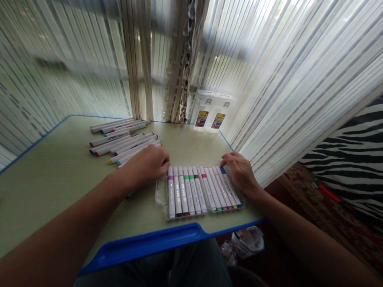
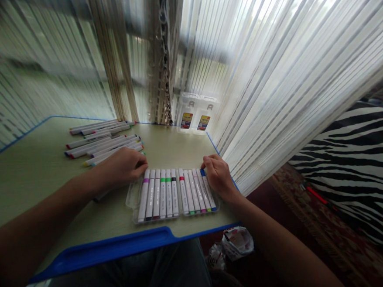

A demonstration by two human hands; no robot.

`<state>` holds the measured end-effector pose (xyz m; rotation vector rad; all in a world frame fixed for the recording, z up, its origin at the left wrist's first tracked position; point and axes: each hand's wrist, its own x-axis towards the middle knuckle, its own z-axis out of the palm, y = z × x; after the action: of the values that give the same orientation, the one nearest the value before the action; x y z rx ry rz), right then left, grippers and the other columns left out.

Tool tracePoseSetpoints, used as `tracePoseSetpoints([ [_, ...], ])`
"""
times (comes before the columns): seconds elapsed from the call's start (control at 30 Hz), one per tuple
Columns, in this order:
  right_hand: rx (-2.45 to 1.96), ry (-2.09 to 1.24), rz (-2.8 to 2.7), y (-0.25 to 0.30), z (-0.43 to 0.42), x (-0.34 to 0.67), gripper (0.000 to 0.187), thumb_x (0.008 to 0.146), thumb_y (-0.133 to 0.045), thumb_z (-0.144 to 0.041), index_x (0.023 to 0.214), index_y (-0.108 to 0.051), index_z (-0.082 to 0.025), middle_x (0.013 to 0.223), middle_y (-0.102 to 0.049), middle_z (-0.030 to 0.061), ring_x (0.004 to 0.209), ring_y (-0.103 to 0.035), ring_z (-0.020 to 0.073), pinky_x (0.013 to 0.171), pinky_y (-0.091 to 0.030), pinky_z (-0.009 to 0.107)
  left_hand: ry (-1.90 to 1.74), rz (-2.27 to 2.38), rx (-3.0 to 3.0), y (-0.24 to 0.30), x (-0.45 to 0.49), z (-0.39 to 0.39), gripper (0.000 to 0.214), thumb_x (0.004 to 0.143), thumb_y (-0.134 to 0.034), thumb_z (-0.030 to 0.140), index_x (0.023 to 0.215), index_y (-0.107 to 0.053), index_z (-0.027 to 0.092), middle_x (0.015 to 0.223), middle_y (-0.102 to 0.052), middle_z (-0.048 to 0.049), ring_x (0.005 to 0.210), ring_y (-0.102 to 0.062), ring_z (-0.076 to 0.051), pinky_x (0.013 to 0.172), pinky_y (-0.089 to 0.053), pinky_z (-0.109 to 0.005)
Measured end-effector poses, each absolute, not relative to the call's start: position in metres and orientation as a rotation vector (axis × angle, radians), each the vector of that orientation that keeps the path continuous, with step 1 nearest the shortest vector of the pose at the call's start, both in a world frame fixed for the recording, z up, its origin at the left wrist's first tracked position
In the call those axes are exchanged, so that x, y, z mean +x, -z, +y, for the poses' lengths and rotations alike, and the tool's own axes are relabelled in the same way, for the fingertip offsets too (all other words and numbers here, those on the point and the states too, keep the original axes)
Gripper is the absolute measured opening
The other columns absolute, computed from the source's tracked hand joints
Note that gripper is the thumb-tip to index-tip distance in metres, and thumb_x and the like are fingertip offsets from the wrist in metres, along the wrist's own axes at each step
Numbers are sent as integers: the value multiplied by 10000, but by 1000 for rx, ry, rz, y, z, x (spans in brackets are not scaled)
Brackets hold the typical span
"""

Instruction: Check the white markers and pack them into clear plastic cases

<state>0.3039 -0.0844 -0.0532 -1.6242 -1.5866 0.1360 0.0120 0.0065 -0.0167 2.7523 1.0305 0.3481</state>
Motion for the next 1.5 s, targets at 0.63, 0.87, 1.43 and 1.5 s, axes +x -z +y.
tracePoseSetpoints([
  [0.63, -1621, -123, -1563, 53, -84, 303, 481, 967, -414, -379, 599, -673, -213, 775, -650, 54, 791, -644, 204, 794, -459, 337, -358, 1017, 2748, 16, 12, 6, 270, 828, -511, 249, 651, -696, 162, 611, -672, -66, 542, -567, -162, 538, -338, -288],
  [0.87, -1619, -132, -1560, 53, -85, 303, 473, 968, -411, -375, 609, -675, -214, 777, -651, 57, 793, -645, 205, 795, -459, 342, -347, 1018, 2758, 14, 11, 4, 272, 840, -514, 257, 675, -711, 168, 631, -686, -68, 563, -585, -167, 554, -347, -287],
  [1.43, -1672, -66, -1565, 50, -84, 307, 423, 962, -350, -427, 720, -625, -214, 779, -674, 67, 785, -613, 229, 737, -432, 344, -455, 1124, 2775, 7, 12, -3, 315, 897, -491, 288, 694, -694, 160, 646, -688, -75, 577, -593, -171, 575, -364, -290],
  [1.5, -1668, -70, -1541, 49, -84, 307, 415, 954, -354, -432, 737, -630, -212, 795, -682, 74, 800, -616, 237, 751, -436, 354, -520, 1129, 2754, 8, 13, -3, 309, 901, -492, 287, 712, -696, 154, 679, -700, -82, 614, -614, -176, 604, -390, -291],
])
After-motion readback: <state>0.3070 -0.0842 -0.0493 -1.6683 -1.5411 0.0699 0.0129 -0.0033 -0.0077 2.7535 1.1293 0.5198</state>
